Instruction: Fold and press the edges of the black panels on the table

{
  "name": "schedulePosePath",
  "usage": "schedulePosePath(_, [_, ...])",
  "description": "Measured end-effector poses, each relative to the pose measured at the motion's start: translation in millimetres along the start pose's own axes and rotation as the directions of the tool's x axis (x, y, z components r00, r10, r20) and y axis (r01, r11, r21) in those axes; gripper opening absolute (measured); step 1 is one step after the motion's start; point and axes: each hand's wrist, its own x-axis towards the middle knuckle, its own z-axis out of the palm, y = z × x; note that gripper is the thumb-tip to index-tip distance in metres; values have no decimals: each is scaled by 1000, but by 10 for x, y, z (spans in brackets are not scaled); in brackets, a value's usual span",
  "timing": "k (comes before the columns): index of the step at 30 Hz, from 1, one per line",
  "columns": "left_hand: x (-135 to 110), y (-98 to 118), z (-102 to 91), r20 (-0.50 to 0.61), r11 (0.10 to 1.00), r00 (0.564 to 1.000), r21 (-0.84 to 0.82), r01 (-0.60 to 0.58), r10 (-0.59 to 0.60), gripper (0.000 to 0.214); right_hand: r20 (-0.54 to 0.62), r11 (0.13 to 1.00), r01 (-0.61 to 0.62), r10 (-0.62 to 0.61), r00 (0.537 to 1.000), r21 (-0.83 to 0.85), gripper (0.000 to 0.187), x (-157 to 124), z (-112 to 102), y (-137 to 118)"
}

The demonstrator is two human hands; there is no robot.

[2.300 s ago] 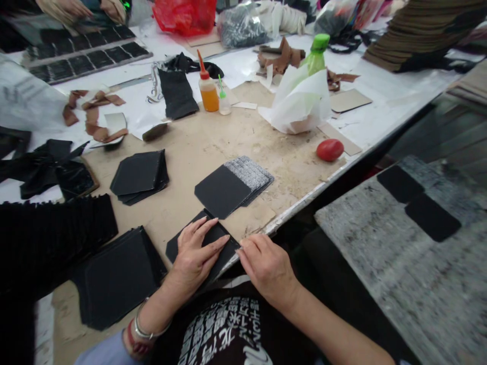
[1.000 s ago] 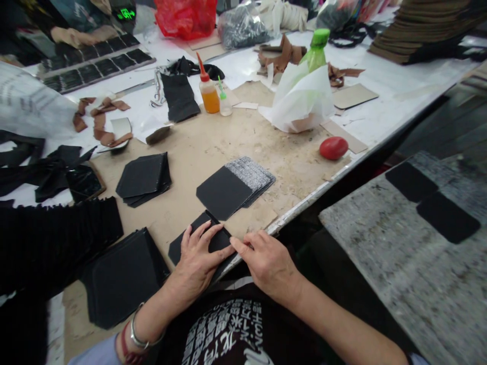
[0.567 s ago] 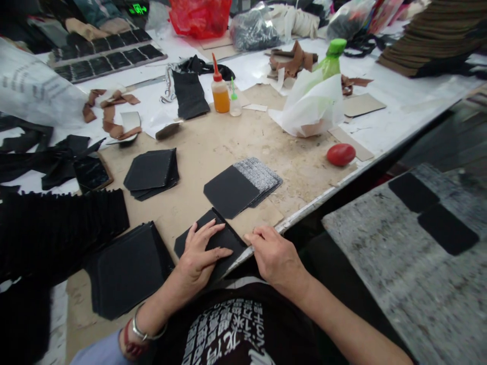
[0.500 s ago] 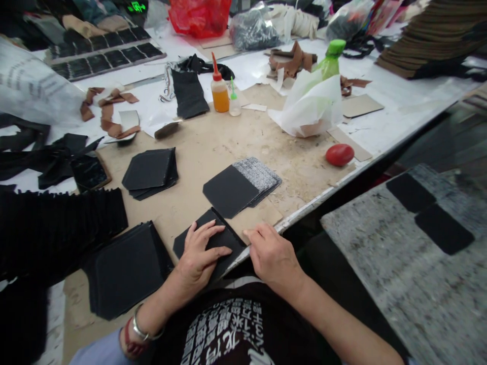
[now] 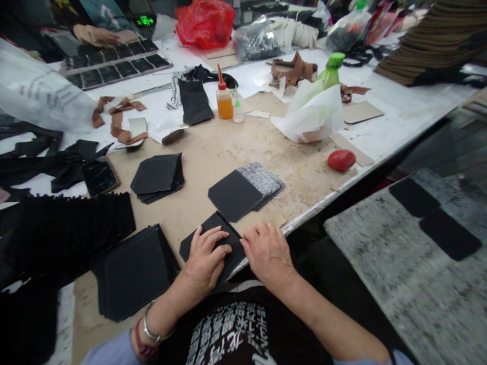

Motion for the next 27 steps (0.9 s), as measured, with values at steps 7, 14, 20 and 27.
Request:
schedulePosePath(7, [-31, 15, 11, -73, 1000, 997, -24, -4, 2, 27, -44, 1000, 5, -4, 999, 26, 20, -26, -19, -37])
schedulePosePath(14, [105, -83, 95, -302, 949, 913, 72, 308, -273, 36, -88, 1000, 28, -28, 996, 1, 16, -52, 44, -111])
schedulePosePath(20, [237, -90, 45, -213, 879, 888, 174, 444, -407, 35, -103, 932, 34, 3, 995, 360, 19, -102, 51, 82])
schedulePosePath(27, [209, -107, 40, -271, 909, 873, -25, 415, -406, 12, -58, 902, 7, 20, 998, 432, 25, -81, -4, 88])
